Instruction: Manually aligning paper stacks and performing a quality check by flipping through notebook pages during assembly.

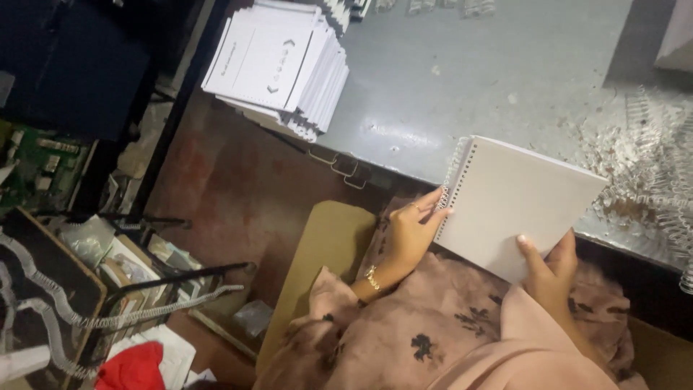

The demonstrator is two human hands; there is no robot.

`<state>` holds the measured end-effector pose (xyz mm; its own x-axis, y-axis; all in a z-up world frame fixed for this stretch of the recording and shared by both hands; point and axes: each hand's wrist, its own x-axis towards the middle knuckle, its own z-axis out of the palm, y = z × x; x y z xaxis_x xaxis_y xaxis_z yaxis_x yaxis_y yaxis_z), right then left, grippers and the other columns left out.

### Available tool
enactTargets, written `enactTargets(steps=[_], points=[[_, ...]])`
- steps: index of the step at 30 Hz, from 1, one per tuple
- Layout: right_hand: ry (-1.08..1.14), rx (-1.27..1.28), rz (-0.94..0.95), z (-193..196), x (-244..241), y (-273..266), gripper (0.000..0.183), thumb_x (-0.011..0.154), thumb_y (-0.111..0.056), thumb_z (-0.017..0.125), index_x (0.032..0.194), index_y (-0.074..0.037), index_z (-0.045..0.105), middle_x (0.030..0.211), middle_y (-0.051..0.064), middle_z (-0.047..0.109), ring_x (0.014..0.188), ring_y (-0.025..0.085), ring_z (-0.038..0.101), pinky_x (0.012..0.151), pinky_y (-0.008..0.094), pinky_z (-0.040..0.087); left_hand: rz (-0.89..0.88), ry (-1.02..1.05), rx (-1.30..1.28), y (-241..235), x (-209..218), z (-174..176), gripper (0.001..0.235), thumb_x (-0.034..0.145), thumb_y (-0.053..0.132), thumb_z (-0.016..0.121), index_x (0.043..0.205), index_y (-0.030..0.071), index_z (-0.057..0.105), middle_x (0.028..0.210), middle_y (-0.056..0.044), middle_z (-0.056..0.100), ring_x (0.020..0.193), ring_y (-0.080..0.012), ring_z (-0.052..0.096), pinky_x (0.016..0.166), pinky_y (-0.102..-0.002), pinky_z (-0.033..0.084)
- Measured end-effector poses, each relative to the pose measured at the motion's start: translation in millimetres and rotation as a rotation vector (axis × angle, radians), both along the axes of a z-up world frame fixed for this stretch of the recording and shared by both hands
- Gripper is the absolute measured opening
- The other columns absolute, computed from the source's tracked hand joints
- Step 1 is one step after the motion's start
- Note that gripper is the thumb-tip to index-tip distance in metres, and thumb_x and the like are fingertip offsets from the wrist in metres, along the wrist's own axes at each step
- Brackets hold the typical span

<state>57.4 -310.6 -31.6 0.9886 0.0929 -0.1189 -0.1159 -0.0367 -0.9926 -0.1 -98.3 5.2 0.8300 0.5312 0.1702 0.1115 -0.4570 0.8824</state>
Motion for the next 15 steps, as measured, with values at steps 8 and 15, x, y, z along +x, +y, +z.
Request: enactTargets(steps=[8,15], points=[[0.130,0.126,0.013,-6,13,-6,0.057,0.092,-0.008,0.065,0.145,-0.006,0.046,0.137,0.008,0.060,0.119,0.016,0.055,0.104,0.028,0.044,-0.349,0.253,-0.534,11,2,-35,0.035,0.098,0.018,0.063,0.131,0.005,0.064,0.118,-0.005,0.073,0.100,-0.0121,0.069,0.087,-0.027,0.058],[-0.029,0.057,-0.082,27,-8,19,0.058,0.094,-0.003,0.060,0.149,-0.001,0.043,0.137,0.013,0.056,0.122,0.018,0.052,0.108,0.031,0.041,-0.084,0.153,0.058,-13,2,-36,0.035,0.095,0.016,0.067,0.128,0.004,0.066,0.110,-0.012,0.077,0.079,-0.0218,0.073,0.067,-0.032,0.057]])
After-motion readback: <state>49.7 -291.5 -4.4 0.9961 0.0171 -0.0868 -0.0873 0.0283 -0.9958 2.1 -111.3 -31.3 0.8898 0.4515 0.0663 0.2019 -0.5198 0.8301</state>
